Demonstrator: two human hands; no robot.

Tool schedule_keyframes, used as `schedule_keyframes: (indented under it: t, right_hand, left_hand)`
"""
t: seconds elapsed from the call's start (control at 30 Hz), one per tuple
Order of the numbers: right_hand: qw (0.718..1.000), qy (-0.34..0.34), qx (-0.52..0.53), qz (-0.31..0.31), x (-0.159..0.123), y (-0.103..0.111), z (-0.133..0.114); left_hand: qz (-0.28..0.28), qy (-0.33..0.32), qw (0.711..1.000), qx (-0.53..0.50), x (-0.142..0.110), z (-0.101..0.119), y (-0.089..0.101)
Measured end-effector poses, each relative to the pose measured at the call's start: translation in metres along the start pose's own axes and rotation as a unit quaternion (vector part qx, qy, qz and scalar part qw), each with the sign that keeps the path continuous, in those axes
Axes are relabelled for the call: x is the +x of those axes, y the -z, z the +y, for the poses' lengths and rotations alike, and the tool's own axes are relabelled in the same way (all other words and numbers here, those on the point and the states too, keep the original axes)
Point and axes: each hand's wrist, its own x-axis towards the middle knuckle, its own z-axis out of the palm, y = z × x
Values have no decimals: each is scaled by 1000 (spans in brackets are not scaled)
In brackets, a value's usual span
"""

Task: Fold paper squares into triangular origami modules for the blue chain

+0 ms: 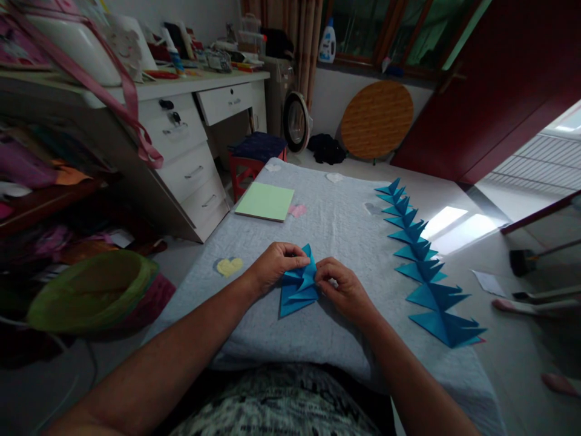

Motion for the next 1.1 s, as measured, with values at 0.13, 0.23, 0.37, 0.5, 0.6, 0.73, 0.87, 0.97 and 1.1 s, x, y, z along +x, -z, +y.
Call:
schedule_keyframes:
  t: [0.13, 0.23, 0.37, 0.5, 0.6, 0.73, 0.87, 0.97, 1.1]
  right_hand:
    - [1000, -2, -1, 8, -1, -1, 1]
    - [1000, -3, -6, 23, -1, -4, 2]
    - [999, 6, -20, 42, -2, -6, 3]
    - [996, -25, 17, 84, -1, -5, 4]
    - [981, -85, 113, 135, 0, -3, 7]
    - [947, -131, 212, 204, 1, 1, 10]
    - [937, -147, 224, 225, 2, 1, 10]
    - [946, -142, 218, 195, 1, -1, 10]
    - [969, -107, 171, 142, 0, -3, 8]
  left_hand:
    - [-4, -5, 1000, 0, 0, 0, -1]
    - [1, -3, 1000, -18, 0, -2, -1]
    - [5, 4, 999, -48, 2, -6, -2]
    - [-4, -12, 996, -91, 3, -7, -3]
    - [-59, -68, 989, -119, 0, -7, 0]
    - [-180, -176, 967, -43, -6, -9, 4]
    - [-115, -268, 937, 191, -10, -16, 1]
    - [-45, -316, 913, 255, -10, -18, -4]
    - [-11, -300, 917, 265, -9, -12, -5]
